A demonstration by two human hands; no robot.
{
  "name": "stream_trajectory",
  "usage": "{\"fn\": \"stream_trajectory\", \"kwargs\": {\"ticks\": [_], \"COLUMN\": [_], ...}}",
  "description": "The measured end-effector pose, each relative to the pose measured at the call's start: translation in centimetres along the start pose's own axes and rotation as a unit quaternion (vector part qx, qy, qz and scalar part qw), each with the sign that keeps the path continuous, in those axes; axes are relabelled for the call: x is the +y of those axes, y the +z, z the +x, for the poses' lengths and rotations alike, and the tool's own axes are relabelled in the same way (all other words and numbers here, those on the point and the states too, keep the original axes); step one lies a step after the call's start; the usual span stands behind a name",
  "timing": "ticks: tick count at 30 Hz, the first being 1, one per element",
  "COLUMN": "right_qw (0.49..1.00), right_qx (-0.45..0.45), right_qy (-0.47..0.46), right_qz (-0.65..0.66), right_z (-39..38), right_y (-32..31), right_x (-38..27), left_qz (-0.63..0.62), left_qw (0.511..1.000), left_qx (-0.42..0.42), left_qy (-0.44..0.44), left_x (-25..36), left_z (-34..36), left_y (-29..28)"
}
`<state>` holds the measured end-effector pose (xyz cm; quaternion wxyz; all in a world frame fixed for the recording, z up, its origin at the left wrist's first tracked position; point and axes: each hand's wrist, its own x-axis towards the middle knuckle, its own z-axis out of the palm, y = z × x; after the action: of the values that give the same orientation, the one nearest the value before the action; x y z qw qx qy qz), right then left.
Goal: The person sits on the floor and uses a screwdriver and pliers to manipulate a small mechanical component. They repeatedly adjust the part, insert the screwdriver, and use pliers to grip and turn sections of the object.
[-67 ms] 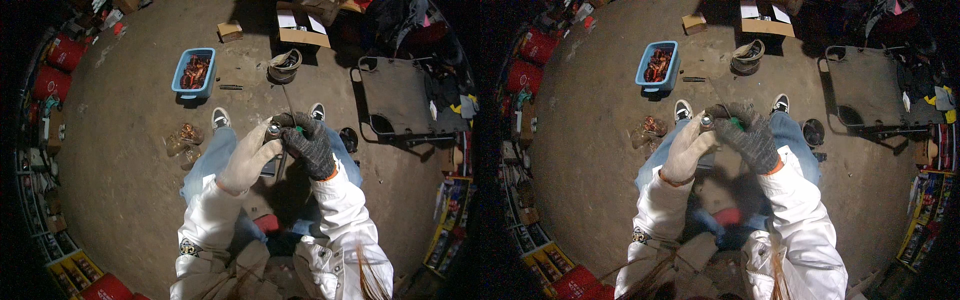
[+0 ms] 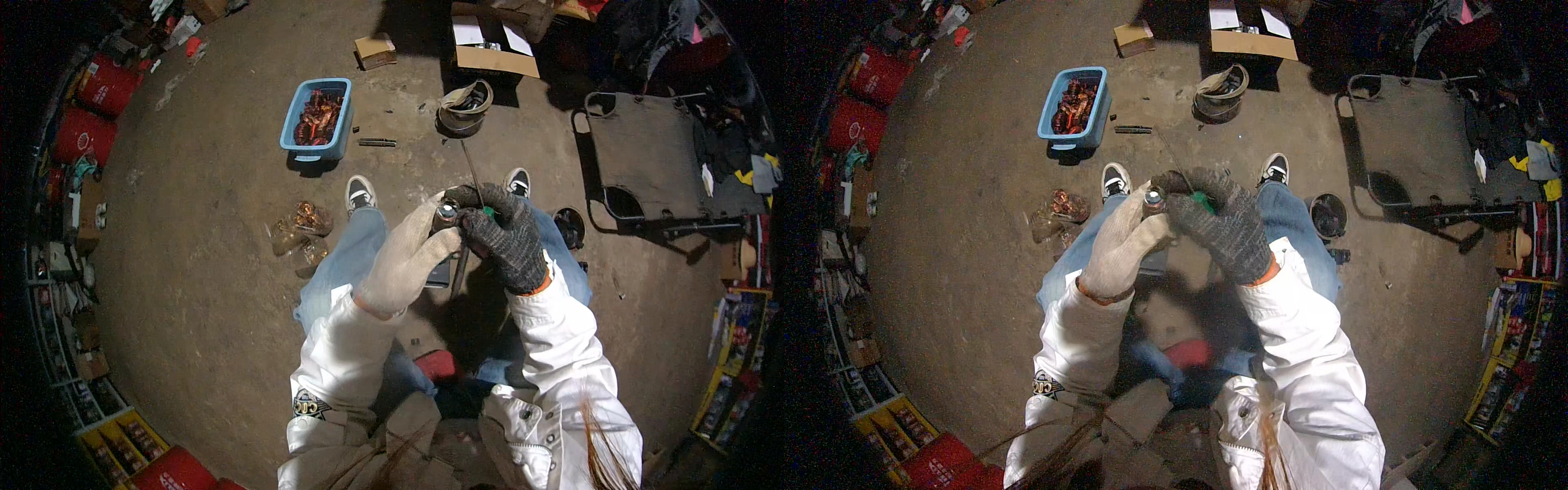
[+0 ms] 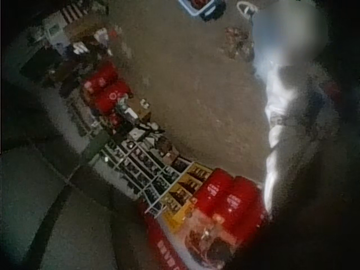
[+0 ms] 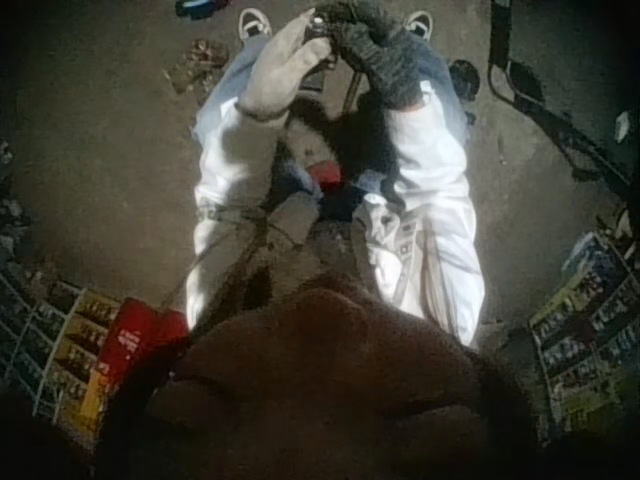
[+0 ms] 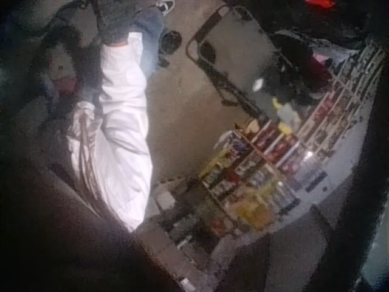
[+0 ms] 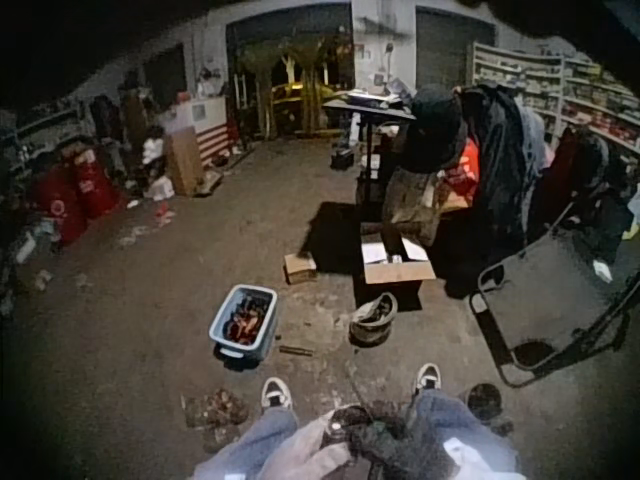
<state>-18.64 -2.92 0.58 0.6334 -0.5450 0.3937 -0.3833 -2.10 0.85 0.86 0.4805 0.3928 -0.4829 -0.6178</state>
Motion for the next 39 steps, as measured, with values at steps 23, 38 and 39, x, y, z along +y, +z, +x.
{"fn": "stream_trajectory", "kwargs": {"ticks": [23,38,39], "right_qw": [0.988,0.873,0.88], "right_qx": [0.139,0.137,0.171], "right_qy": [-0.023,0.311,0.296], "right_qz": [-0.064,-0.35,-0.33], "right_z": [2.3,-5.4,-5.5], "right_y": [-1.1,3.7,3.5], "right_x": [4.3,37.1,37.5], "left_qz": [0.351,-0.124,-0.145], "left_qw": [0.92,0.949,0.945], "left_qx": [0.139,0.285,0.289], "left_qy": [0.107,0.059,0.054], "left_x": [0.6,-1.5,-1.5], "left_z": [-0.3,-2.4,-2.6], "left_y": [-0.2,-7.5,-7.3]}}
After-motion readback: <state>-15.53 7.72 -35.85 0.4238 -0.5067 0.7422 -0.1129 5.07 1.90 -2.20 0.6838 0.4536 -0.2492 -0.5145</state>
